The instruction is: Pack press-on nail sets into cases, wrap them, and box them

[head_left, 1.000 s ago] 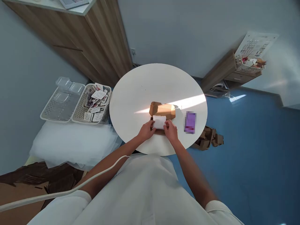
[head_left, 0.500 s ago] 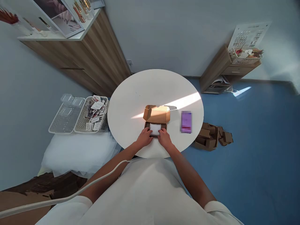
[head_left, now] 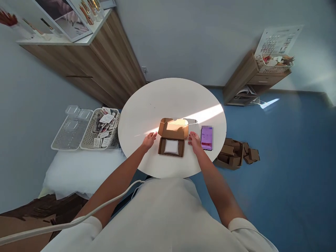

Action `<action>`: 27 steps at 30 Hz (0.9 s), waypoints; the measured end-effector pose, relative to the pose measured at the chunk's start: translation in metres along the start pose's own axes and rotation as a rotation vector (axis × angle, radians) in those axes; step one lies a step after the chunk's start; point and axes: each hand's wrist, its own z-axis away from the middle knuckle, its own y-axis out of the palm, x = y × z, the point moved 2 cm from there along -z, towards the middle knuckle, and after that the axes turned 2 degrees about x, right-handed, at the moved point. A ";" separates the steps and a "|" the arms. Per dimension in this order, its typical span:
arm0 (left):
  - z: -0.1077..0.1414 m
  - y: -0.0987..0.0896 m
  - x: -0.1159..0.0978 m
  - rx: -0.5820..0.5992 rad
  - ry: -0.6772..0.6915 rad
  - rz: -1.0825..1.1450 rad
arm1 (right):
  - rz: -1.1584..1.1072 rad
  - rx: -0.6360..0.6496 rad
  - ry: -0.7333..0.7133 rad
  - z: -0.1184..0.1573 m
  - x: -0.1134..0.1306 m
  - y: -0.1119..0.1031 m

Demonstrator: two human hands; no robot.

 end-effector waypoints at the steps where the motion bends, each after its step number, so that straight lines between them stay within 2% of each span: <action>1: -0.005 0.000 -0.002 0.029 -0.045 0.082 | -0.065 0.072 0.053 -0.007 0.001 0.002; 3: -0.011 0.002 -0.007 0.116 -0.081 0.210 | -0.143 0.181 0.103 -0.016 0.004 0.009; 6: -0.015 0.007 -0.015 0.210 -0.059 0.293 | -0.153 0.220 0.074 -0.020 0.014 0.016; 12: -0.007 0.009 -0.021 0.219 0.054 0.302 | -0.106 0.256 -0.128 -0.005 0.028 0.011; 17: 0.016 0.008 -0.008 0.315 0.100 0.253 | -0.004 0.243 -0.118 0.016 0.007 -0.001; 22: 0.032 0.005 0.008 0.405 0.036 0.292 | 0.007 0.382 -0.041 0.036 -0.001 -0.003; 24: 0.035 0.004 0.011 0.414 0.011 0.272 | 0.049 0.430 -0.063 0.044 0.004 -0.002; 27: 0.039 0.006 0.015 0.359 -0.004 0.142 | 0.183 0.456 -0.100 0.055 0.008 -0.004</action>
